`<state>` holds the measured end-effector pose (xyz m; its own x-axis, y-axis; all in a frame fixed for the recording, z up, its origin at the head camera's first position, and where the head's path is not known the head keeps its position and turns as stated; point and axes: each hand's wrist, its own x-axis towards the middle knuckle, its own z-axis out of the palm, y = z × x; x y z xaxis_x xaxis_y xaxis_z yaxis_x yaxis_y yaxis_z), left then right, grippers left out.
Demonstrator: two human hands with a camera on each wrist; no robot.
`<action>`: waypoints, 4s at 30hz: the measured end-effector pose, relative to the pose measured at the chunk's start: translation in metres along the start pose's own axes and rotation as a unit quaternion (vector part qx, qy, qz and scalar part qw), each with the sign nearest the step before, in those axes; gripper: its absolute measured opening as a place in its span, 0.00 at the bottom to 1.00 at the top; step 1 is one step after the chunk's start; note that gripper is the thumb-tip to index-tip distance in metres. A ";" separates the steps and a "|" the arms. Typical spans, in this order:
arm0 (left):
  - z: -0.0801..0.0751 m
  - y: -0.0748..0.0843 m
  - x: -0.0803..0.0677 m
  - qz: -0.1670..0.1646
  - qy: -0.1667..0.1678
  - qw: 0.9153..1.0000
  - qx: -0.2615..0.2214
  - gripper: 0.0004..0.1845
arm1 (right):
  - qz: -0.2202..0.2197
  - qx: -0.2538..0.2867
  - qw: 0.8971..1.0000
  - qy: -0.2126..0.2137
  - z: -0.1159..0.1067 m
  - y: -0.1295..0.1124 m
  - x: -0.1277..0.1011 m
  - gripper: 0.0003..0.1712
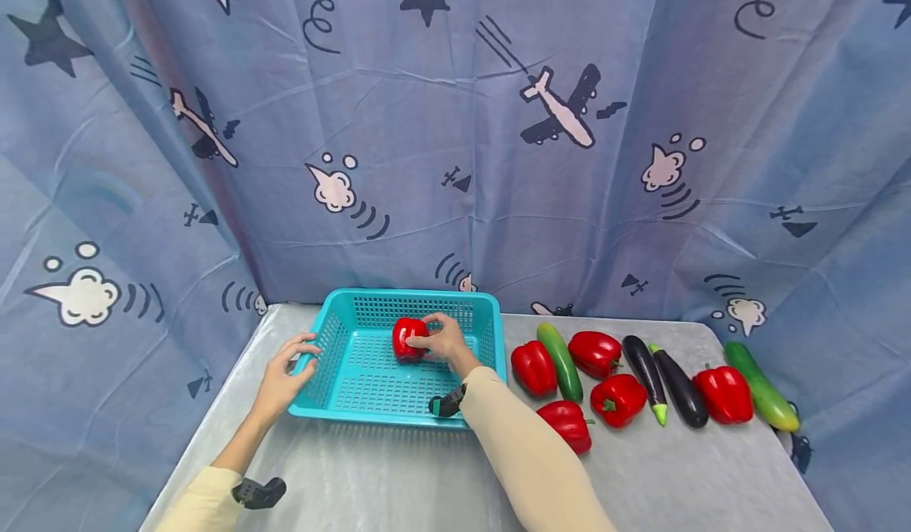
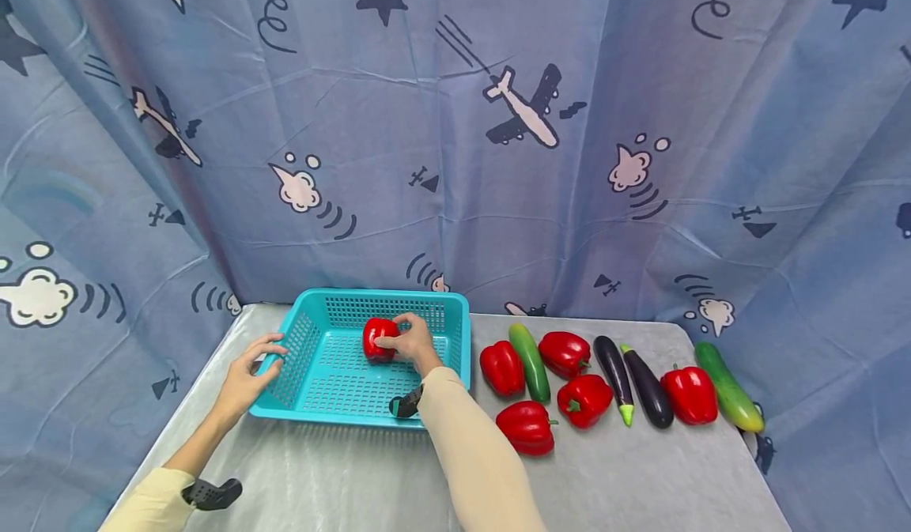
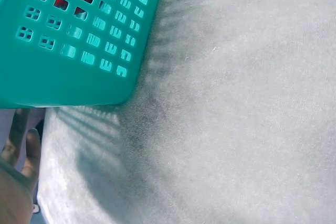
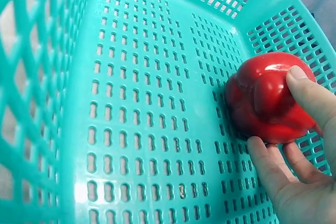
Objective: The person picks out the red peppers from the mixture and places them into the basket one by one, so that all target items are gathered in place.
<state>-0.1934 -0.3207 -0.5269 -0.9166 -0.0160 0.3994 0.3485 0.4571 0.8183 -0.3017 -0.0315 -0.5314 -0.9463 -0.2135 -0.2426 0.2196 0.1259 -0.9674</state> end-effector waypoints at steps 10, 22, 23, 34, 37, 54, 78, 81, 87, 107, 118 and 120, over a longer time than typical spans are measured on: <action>0.002 -0.013 0.000 0.000 0.006 1.000 0.006 0.09 | -0.010 0.003 1.000 0.007 0.000 0.000 0.002 0.32; 0.001 -0.014 0.001 -0.001 0.003 1.000 0.018 0.10 | -0.010 -0.016 1.000 -0.005 -0.003 -0.005 0.000 0.35; 0.001 -0.012 0.001 0.001 0.002 1.000 0.017 0.10 | -0.011 -0.022 1.000 -0.008 -0.005 -0.007 0.000 0.36; -0.003 0.025 0.002 0.001 -0.010 1.000 0.005 0.10 | -0.018 -0.042 0.997 -0.064 -0.030 -0.032 -0.013 0.44; -0.004 0.027 0.002 -0.001 -0.008 1.000 0.010 0.10 | -0.022 -0.057 0.995 -0.075 -0.035 -0.037 -0.017 0.45; -0.001 0.030 -0.003 -0.002 -0.008 1.000 0.007 0.10 | -0.113 -0.014 0.989 -0.093 -0.075 -0.069 -0.069 0.31; -0.003 0.032 -0.004 0.001 0.002 1.000 0.026 0.10 | -0.171 0.047 0.983 -0.047 -0.153 -0.043 -0.123 0.25; -0.002 0.032 -0.003 0.003 0.003 1.000 0.022 0.10 | -0.168 0.050 0.983 -0.048 -0.165 -0.041 -0.128 0.25; -0.001 0.032 -0.003 0.004 0.003 1.000 0.017 0.10 | -0.161 0.057 0.984 -0.049 -0.189 -0.033 -0.136 0.26; -0.001 0.032 -0.005 0.002 -0.003 1.000 0.005 0.10 | -0.156 -0.080 0.984 -0.020 -0.235 0.021 -0.159 0.26; 0.000 0.026 -0.003 0.004 0.001 1.000 0.003 0.10 | -0.137 -0.113 0.982 -0.067 -0.242 0.039 -0.177 0.33; 0.001 0.026 -0.003 0.002 0.000 1.000 0.003 0.10 | -0.133 -0.119 0.982 -0.069 -0.243 0.042 -0.179 0.35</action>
<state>-0.1813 -0.3082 -0.5072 -0.9153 -0.0147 0.4026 0.3506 0.4633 0.8139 -0.1804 0.2479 -0.5114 -0.9177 -0.3971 -0.0069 -0.1081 0.2665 -0.9578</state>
